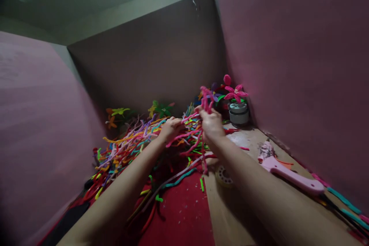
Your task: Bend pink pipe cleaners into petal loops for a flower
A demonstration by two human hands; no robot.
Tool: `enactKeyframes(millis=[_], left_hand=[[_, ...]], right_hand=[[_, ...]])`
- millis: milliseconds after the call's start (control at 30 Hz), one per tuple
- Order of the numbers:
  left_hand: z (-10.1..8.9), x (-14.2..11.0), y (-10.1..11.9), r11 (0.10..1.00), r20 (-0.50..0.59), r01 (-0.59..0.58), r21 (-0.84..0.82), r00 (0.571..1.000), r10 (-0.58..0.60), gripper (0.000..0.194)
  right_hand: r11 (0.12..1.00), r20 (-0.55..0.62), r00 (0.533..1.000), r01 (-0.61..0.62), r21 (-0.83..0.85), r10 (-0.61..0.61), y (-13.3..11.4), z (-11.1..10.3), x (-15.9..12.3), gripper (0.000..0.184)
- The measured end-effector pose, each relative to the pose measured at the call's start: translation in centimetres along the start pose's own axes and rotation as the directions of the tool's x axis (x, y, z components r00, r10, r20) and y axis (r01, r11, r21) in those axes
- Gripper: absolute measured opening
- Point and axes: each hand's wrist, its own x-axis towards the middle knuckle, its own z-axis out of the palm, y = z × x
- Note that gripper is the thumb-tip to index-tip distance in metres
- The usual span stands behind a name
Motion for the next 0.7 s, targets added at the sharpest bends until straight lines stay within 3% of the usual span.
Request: enactKeyframes(millis=[67, 133, 167, 267, 367, 500, 567, 633, 700], left_hand=[[0.4, 0.1, -0.8, 0.996, -0.011, 0.087, -0.037, 0.996, -0.087, 0.022], [0.7, 0.2, -1.5, 0.985, -0.017, 0.149, -0.089, 0.988, -0.151, 0.018], [0.8, 0.2, -1.7, 0.978, -0.014, 0.169, -0.122, 0.985, -0.172, 0.016], [0.7, 0.5, -1.8, 0.947, 0.009, 0.196, -0.256, 0.98, -0.2, 0.018], [-0.3, 0.9, -1.4, 0.889, 0.025, 0.18, -0.421, 0.982, -0.187, 0.03], [-3.5, 1.0, -0.5, 0.805, 0.023, 0.14, -0.577, 0.988, -0.155, 0.053], [-5.5, 0.8, 0.2, 0.764, -0.001, 0.119, -0.634, 0.988, -0.154, 0.046], [-7.4, 0.3, 1.0, 0.639, -0.039, 0.111, -0.761, 0.976, -0.216, 0.037], [-8.9, -0.5, 2.0, 0.549, 0.0, 0.127, -0.826, 0.974, -0.226, 0.031]], right_hand=[[0.993, 0.071, 0.993, 0.092, 0.077, -0.097, -3.5, -0.7, -0.8, 0.009], [0.97, 0.062, 0.981, 0.173, 0.169, -0.185, -7.1, -1.6, -1.9, 0.017], [0.953, 0.112, 0.963, 0.22, 0.208, -0.246, -8.6, -2.1, -2.5, 0.019], [0.93, 0.14, 0.936, 0.286, 0.23, -0.322, -11.4, -3.2, -3.8, 0.022], [0.976, 0.209, 0.972, 0.066, 0.205, -0.11, -10.5, -3.5, -4.2, 0.019], [0.975, 0.256, 0.951, -0.204, 0.09, 0.175, -6.2, -3.7, -4.2, 0.016], [0.954, 0.265, 0.927, -0.294, 0.066, 0.267, -4.4, -3.9, -4.4, 0.012], [0.935, 0.269, 0.911, -0.345, 0.078, 0.313, -3.2, -4.1, -4.5, 0.009], [0.926, 0.273, 0.905, -0.365, 0.1, 0.327, -2.7, -4.2, -4.6, 0.007]])
